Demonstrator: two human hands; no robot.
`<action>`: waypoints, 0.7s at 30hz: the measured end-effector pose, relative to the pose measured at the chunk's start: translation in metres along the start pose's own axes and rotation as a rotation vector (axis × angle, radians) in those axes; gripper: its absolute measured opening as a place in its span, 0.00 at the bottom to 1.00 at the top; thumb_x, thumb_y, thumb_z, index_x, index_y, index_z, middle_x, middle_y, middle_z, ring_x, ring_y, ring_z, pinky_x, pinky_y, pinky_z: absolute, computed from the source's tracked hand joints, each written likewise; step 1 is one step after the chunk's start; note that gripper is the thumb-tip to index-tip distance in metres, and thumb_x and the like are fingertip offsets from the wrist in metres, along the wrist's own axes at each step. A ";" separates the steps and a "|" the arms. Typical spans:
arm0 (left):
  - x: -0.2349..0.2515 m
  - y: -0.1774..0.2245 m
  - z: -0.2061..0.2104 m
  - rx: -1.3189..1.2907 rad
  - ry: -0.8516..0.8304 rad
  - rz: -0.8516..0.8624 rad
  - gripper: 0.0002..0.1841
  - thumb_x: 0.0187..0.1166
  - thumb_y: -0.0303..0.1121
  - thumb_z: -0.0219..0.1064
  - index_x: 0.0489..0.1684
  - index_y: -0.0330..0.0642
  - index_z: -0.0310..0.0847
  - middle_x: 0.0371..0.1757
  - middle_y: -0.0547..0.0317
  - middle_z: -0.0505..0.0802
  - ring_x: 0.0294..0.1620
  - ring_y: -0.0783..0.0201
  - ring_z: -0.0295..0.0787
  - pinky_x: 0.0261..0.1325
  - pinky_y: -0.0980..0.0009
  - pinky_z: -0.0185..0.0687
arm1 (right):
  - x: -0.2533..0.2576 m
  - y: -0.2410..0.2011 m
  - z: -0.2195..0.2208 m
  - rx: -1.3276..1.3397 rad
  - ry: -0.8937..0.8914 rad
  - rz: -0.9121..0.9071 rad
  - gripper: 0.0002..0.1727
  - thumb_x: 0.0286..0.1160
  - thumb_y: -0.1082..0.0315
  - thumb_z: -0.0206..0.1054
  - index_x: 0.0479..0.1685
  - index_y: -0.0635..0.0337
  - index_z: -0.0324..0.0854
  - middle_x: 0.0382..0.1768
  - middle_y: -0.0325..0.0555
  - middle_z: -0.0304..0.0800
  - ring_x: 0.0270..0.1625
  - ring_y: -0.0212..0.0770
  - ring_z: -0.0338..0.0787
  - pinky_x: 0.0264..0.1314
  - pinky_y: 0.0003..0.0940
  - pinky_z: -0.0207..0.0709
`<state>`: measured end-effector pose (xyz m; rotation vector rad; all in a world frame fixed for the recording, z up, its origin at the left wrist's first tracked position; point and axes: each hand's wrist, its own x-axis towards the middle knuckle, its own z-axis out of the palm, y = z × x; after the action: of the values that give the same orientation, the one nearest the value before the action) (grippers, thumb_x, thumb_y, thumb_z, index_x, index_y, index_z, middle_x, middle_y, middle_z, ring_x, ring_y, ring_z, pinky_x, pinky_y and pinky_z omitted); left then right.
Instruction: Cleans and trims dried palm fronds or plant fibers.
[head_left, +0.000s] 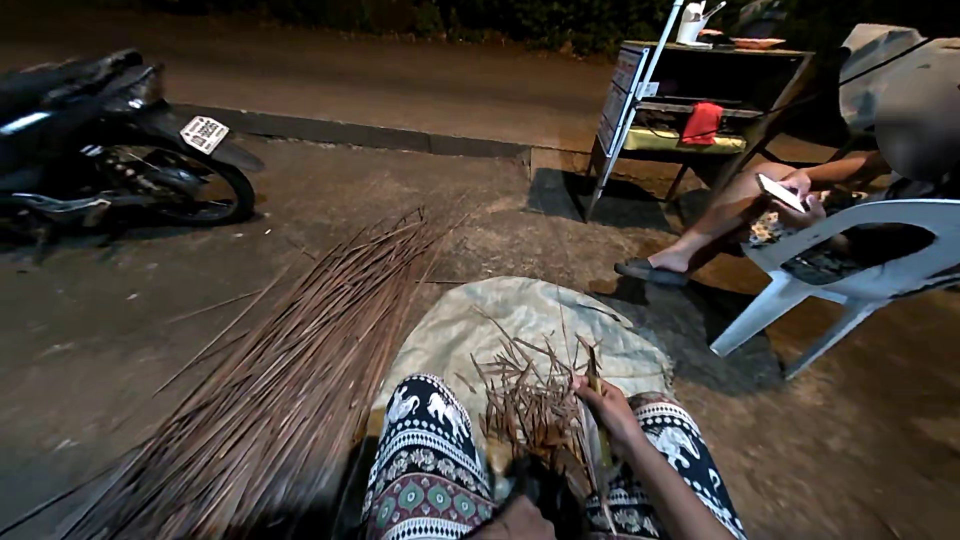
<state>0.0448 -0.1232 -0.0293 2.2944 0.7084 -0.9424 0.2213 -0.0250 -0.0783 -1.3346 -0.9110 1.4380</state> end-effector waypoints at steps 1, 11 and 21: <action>-0.002 -0.010 0.002 -0.071 0.129 -0.026 0.15 0.84 0.31 0.64 0.56 0.24 0.86 0.59 0.29 0.91 0.67 0.32 0.85 0.72 0.34 0.71 | 0.001 0.000 0.000 0.001 0.001 -0.001 0.04 0.82 0.76 0.64 0.41 0.67 0.83 0.27 0.40 0.88 0.26 0.28 0.84 0.32 0.23 0.78; -0.119 -0.074 0.096 -0.374 0.935 -0.233 0.20 0.66 0.44 0.79 0.58 0.56 0.95 0.84 0.53 0.79 0.92 0.35 0.55 0.84 0.23 0.35 | -0.006 -0.011 0.002 -0.072 -0.004 0.027 0.05 0.84 0.74 0.62 0.47 0.66 0.81 0.32 0.36 0.87 0.31 0.26 0.85 0.38 0.22 0.81; -0.085 -0.053 0.136 -0.155 1.352 -0.172 0.11 0.81 0.37 0.64 0.37 0.43 0.92 0.49 0.49 0.96 0.58 0.48 0.93 0.77 0.40 0.72 | -0.004 -0.011 0.000 -0.012 -0.006 0.045 0.05 0.86 0.74 0.61 0.43 0.64 0.81 0.25 0.35 0.87 0.25 0.25 0.84 0.32 0.20 0.80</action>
<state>-0.1033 -0.1972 -0.0631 2.5068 1.4044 0.7724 0.2224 -0.0255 -0.0670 -1.3672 -0.9001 1.4737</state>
